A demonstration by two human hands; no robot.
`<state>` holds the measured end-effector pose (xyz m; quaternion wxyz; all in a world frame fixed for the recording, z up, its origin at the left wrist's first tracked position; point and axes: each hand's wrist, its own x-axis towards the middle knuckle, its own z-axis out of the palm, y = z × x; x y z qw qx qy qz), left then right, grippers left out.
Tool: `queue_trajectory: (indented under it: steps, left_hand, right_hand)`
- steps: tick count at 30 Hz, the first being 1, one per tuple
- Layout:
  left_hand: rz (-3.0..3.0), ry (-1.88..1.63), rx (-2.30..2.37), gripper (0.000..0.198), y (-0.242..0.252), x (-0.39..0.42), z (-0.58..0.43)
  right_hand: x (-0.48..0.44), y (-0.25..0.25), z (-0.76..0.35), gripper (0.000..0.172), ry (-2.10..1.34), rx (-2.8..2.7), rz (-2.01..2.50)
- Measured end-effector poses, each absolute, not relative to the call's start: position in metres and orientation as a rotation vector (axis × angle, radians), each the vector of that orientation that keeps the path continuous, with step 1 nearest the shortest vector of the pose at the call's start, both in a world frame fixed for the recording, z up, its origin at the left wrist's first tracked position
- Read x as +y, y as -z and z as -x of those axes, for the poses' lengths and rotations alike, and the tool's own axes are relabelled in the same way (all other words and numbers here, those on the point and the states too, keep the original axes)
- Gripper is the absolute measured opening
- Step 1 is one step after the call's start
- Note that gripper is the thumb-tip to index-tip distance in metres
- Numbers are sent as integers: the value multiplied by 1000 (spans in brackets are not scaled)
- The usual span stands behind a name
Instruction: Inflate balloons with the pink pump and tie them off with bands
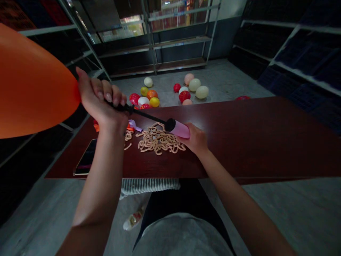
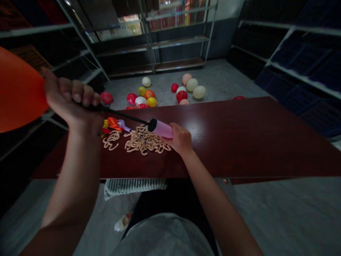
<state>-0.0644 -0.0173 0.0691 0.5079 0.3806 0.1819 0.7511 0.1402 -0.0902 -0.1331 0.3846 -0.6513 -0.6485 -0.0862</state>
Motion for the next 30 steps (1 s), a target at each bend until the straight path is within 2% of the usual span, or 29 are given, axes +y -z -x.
queue_trajectory:
  steps: [5,13,30]
  left_hand:
    - [-980,-1727,388,59,-59,-11,7]
    - [-967,-1708,366,65,3,-18,-57]
    - [-527,-1708,549,54,23,-24,76]
  right_hand:
    - [-87,132,-146,47,153,-1466,1706]
    - [-87,127,-146,46,92,-1372,1717]
    - [-94,127,-126,51,381,-1934,1688]
